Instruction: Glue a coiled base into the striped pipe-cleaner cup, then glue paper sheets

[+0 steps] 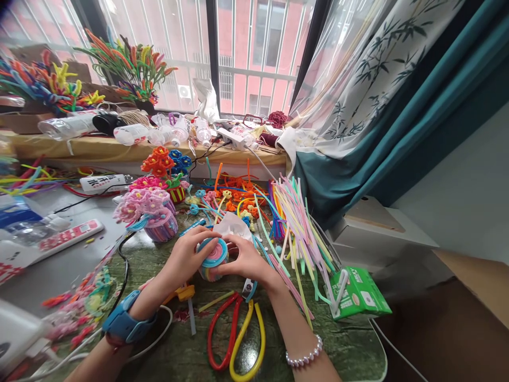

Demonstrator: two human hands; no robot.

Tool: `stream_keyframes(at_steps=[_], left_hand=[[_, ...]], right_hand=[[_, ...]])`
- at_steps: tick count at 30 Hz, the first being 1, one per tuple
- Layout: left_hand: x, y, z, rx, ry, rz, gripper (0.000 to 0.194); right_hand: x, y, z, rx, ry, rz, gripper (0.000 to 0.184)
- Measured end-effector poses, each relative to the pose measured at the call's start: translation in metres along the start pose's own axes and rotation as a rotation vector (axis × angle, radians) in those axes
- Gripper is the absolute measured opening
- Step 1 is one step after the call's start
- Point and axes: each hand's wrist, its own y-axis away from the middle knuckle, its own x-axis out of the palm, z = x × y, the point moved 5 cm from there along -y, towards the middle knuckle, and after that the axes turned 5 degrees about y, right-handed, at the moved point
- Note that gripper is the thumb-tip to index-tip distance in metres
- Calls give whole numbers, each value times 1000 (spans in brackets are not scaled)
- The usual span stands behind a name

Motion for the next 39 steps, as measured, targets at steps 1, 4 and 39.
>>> stream_keyframes(at_steps=[1,4,39], left_hand=[[0,0,1,2,11,0,23],[-1,0,2,-3,31,-5,23],[-23,0,-9,31,80,-160,23]], right_hand=[[0,0,0,4,4,1,64],[0,0,3,0,23,1,63],[-1,1,10,-19,64,14,60]])
